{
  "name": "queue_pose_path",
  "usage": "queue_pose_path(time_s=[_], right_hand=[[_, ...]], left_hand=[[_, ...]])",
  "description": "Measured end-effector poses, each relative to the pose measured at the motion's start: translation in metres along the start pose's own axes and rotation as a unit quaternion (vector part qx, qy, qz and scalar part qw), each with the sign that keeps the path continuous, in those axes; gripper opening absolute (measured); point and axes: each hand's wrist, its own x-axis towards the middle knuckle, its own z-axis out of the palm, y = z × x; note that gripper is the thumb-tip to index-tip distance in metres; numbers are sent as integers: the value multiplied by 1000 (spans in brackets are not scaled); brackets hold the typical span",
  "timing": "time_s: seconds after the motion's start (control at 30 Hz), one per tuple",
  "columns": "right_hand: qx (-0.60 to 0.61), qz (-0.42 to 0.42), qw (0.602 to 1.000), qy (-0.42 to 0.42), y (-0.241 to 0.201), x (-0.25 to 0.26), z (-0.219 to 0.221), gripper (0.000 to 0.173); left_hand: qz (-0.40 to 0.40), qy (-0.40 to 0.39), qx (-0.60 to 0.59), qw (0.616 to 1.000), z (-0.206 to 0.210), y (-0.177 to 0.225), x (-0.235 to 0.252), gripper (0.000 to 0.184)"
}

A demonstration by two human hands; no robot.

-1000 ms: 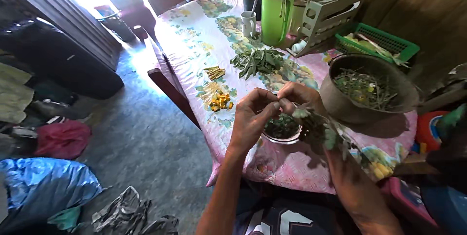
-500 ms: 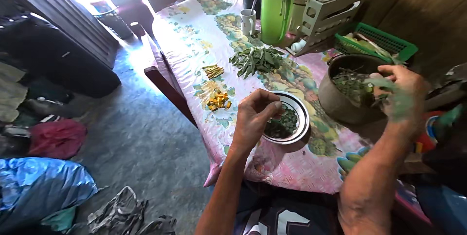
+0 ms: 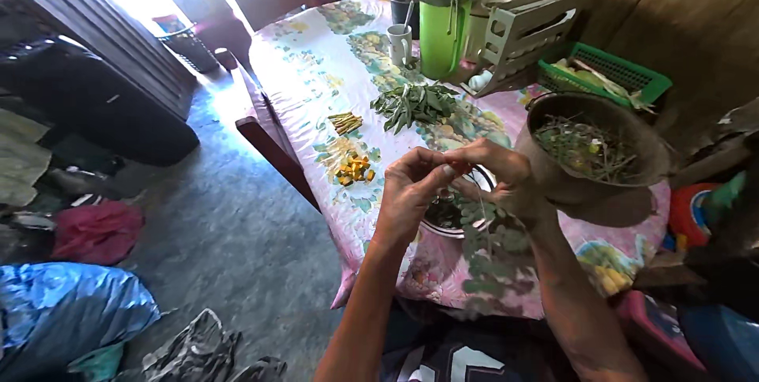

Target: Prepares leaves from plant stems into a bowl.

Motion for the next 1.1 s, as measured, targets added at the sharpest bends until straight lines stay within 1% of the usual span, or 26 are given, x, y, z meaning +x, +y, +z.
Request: queue_pose_path(time_s=[0.1, 0.27, 0.37, 0.53, 0.57, 0.63, 0.67, 0.7, 0.8, 0.93, 1.0, 1.1], right_hand=[[-4, -16, 1000, 3, 0, 3, 4, 29], [-8, -6, 1000, -22, 2, 1, 3, 23], [-8, -6, 1000, -27, 3, 0, 2, 21], [-38, 4, 999, 12, 3, -3, 7, 15], [-41, 7, 999, 15, 4, -4, 6, 14], [-33, 16, 999, 19, 8, -7, 4, 13], [-24, 23, 999, 18, 10, -8, 3, 14], [-15, 31, 999, 19, 11, -9, 3, 14], [4, 44, 999, 23, 9, -8, 5, 15], [21, 48, 998, 24, 7, -8, 7, 13], [42, 58, 997, 20, 7, -11, 8, 14], [55, 72, 996, 8, 7, -17, 8, 18]], left_hand=[[-9, -9, 0, 1000, -4, 0, -1, 13], [-34, -28, 12, 999, -9, -3, 0, 13], [-51, -36, -18, 998, -11, -6, 0, 10], [-70, -25, -86, 994, -9, -11, -1, 5], [-72, -22, -93, 993, -9, -10, -1, 9], [-74, -20, -109, 991, -7, -10, -2, 24], [-73, -16, -108, 991, -7, -10, -4, 29], [-68, -9, -99, 993, -6, -10, -5, 29], [-30, 15, -41, 999, -3, -10, -8, 22], [24, 26, 14, 999, -2, -13, -9, 12], [23, 32, 20, 999, -1, -14, -9, 11], [12, 42, -6, 999, 1, -18, -9, 11]])
